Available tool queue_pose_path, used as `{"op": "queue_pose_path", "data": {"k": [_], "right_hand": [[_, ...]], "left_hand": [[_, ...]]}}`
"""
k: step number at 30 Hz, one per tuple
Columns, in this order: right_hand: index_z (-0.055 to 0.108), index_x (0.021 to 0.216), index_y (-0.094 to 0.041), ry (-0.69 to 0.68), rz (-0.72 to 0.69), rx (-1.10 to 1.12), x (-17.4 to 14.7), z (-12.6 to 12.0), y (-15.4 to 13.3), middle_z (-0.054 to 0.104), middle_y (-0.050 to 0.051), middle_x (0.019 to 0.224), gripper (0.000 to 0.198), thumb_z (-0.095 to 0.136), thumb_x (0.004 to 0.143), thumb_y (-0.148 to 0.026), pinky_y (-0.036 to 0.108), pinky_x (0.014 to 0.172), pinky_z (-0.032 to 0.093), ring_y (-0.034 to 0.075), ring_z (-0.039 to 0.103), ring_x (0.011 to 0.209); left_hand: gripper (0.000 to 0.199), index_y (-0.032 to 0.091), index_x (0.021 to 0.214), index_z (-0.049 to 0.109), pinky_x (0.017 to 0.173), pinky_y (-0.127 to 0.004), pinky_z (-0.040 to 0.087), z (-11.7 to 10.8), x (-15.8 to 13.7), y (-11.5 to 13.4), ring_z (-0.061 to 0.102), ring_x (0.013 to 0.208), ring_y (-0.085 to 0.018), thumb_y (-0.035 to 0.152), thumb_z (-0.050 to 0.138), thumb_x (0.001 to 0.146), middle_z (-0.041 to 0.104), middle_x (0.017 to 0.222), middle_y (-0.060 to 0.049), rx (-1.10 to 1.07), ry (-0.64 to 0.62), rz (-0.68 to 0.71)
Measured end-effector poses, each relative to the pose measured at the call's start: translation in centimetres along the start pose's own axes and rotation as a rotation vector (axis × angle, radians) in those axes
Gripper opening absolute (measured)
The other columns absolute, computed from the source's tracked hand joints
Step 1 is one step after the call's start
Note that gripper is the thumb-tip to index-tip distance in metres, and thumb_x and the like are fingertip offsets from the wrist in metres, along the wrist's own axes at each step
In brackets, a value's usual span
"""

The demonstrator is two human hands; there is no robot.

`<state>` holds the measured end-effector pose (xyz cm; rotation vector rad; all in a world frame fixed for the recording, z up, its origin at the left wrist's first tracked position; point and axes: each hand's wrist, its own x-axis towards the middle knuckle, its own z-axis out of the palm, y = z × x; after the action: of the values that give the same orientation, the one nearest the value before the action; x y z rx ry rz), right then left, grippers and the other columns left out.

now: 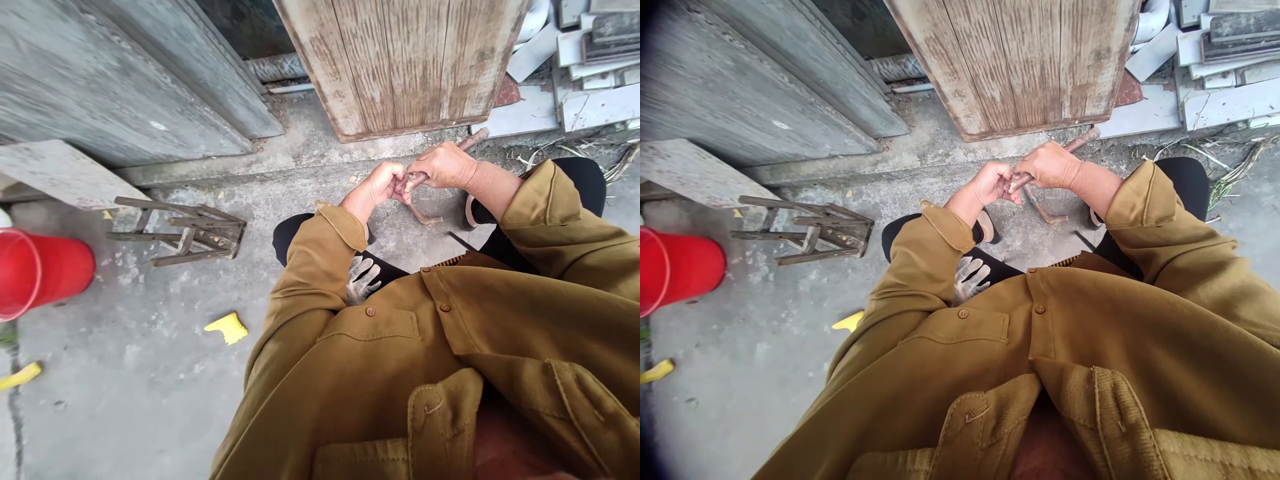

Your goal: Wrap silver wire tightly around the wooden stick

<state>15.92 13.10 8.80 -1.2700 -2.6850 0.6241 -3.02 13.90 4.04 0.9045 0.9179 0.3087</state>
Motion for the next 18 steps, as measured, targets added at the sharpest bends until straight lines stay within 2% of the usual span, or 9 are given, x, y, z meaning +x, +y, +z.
{"op": "queue_pose_path", "data": {"k": [7,13,15,18], "right_hand": [[0.070,0.083,-0.021,0.025,0.081,-0.023,0.0,0.3,-0.2,0.070,0.005,0.079,0.014,0.062,0.087,-0.032,0.030,0.068,0.034,0.024,0.063,0.086],[0.069,0.088,-0.018,0.015,0.050,-0.112,0.0,0.5,-0.2,0.071,0.007,0.086,0.010,0.062,0.085,-0.024,0.030,0.065,0.032,0.020,0.060,0.082],[0.068,0.084,-0.017,0.042,0.105,-0.027,0.3,0.5,-0.1,0.069,0.006,0.080,0.010,0.062,0.084,-0.025,0.029,0.064,0.033,0.019,0.059,0.077],[0.067,0.078,-0.017,0.048,0.311,0.324,0.8,0.3,-0.3,0.059,0.002,0.061,0.014,0.063,0.083,-0.029,0.027,0.059,0.037,0.015,0.055,0.062]], "left_hand": [[0.021,0.022,0.053,0.046,0.079,-0.057,0.057,-0.2,0.6,-0.3,0.066,0.055,-0.028,0.038,0.048,0.067,0.054,0.046,-0.008,0.072,-0.040,0.019],[0.025,0.021,0.054,0.048,0.077,-0.056,0.058,-0.3,0.6,-0.2,0.069,0.059,-0.029,0.039,0.048,0.070,0.056,0.046,-0.009,0.045,-0.026,-0.011],[0.027,0.020,0.055,0.050,0.079,-0.054,0.058,-0.5,0.2,0.2,0.071,0.064,-0.029,0.040,0.047,0.072,0.059,0.050,-0.009,0.037,-0.025,0.016],[0.034,0.018,0.058,0.054,0.080,-0.048,0.059,-0.9,-0.6,1.3,0.073,0.072,-0.028,0.043,0.045,0.080,0.065,0.058,-0.010,0.067,-0.008,0.074]]}}
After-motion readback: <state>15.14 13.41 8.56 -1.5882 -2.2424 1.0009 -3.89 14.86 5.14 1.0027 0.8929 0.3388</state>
